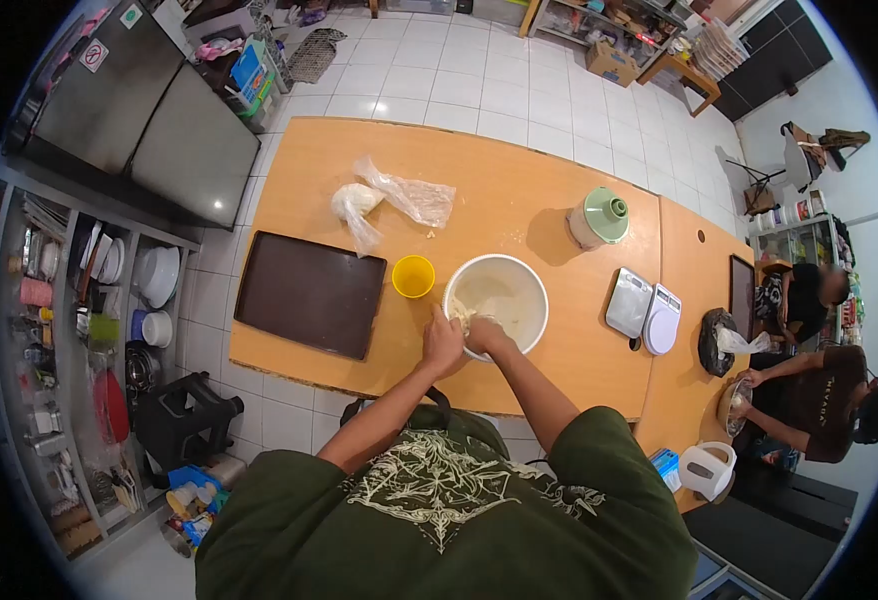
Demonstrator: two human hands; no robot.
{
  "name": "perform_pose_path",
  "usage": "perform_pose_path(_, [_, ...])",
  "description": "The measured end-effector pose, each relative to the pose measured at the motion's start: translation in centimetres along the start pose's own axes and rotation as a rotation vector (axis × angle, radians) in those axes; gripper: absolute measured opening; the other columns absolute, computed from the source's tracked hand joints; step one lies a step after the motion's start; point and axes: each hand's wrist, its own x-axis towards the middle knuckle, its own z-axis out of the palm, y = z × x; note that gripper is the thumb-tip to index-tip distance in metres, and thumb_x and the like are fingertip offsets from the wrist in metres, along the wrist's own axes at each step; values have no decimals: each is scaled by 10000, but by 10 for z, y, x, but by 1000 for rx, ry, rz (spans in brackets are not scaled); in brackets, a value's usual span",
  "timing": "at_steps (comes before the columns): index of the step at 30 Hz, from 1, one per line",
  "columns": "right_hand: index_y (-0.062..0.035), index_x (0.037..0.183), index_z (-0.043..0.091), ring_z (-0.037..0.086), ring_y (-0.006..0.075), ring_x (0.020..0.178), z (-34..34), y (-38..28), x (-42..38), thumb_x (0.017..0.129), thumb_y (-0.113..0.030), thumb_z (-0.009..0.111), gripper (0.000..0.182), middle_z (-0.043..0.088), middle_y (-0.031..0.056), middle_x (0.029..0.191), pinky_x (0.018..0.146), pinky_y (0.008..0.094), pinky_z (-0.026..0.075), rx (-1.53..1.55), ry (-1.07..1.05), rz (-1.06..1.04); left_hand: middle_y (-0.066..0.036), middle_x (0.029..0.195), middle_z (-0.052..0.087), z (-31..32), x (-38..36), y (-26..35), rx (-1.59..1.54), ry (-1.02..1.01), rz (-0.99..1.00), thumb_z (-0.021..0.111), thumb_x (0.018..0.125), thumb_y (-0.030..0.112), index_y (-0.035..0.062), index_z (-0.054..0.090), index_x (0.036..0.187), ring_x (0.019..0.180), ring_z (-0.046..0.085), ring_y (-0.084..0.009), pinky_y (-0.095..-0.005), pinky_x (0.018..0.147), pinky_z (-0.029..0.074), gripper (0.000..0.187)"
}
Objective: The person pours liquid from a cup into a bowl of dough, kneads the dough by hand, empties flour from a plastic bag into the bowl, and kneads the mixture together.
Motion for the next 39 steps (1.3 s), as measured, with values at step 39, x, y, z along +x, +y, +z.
perform_pose_path(39, [15,1084,635,592,367,1065,-6,5,23,725,-367,637,524,627,260,1080,910,421,463,126,44,19,-339,853,598,-8,-5,6,14,9,-27,451,847,202,-94,385,1189,812,576,-505,-565,743,440,457])
